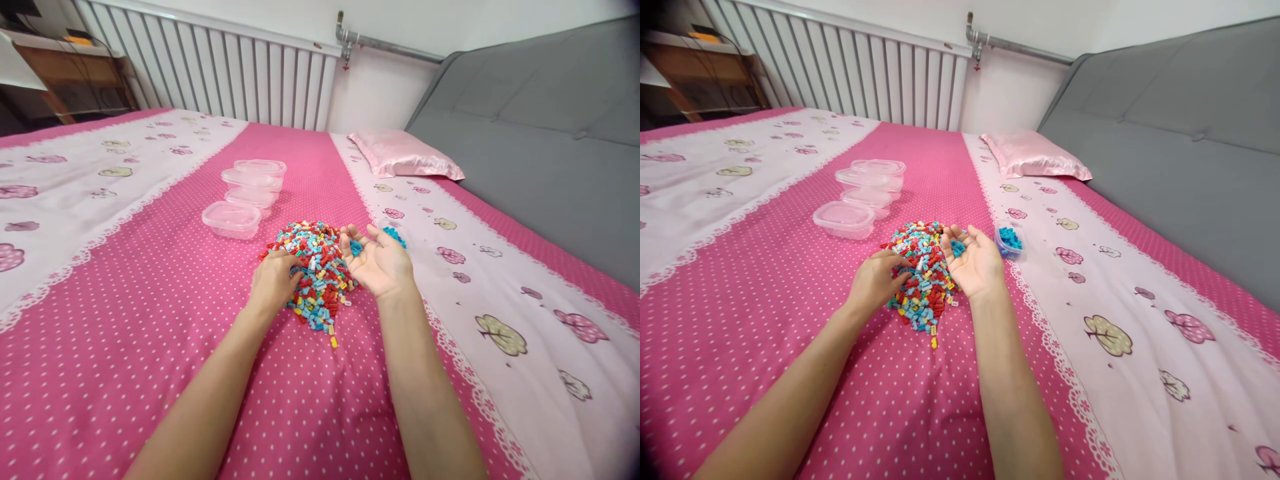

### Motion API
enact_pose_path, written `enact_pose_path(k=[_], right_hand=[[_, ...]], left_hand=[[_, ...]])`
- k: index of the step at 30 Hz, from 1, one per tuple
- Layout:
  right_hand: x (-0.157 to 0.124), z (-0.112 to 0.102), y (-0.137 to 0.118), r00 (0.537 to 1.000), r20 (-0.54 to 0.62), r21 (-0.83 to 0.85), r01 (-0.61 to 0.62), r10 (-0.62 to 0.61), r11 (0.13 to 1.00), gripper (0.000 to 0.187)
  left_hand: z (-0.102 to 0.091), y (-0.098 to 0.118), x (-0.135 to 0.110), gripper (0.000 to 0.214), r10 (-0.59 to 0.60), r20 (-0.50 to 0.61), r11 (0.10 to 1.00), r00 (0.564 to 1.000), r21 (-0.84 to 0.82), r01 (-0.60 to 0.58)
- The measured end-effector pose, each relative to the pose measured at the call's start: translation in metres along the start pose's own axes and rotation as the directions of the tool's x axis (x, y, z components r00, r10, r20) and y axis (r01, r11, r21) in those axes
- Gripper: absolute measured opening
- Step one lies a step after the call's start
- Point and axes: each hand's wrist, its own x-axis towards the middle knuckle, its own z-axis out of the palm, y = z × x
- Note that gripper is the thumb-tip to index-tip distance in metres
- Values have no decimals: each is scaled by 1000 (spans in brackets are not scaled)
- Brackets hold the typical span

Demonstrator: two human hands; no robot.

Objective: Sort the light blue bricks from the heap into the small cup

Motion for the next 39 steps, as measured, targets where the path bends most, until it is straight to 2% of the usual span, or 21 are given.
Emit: enact_pose_path(k=[6,9,13,16,19,27,32,36,39], right_hand=[[1,1,2,1000,-11,-4,-5,5,1000,15],[1,1,4,1000,-7,-2,-14,14,1000,14],[0,3,12,999,12,-26,-33,33,999,14],[-2,6,18,989,74,-59,-123,128,991,18],[-6,10,24,958,151,-92,-230,242,969,25],[-7,14,32,893,247,-129,-355,377,926,31],[-6,12,33,872,281,-109,-386,401,916,32],[-5,11,28,889,272,-71,-362,367,929,32],[-4,9,21,930,211,-52,-297,301,953,31]], left_hand=[[-2,0,0,13,-9,-26,1000,1000,-10,9],[-7,0,1,13,-36,-105,998,994,-55,30],[-21,5,2,14,-75,-248,989,966,-141,41],[-34,14,1,14,-86,-339,977,937,-214,12],[-43,24,-2,14,-43,-391,966,919,-250,-61],[-44,35,-5,12,68,-412,956,909,-234,-178],[-40,36,-4,16,115,-422,945,899,-234,-230],[-46,36,-4,16,108,-467,955,878,-197,-223],[-56,34,-5,18,65,-417,977,906,-157,-143]])
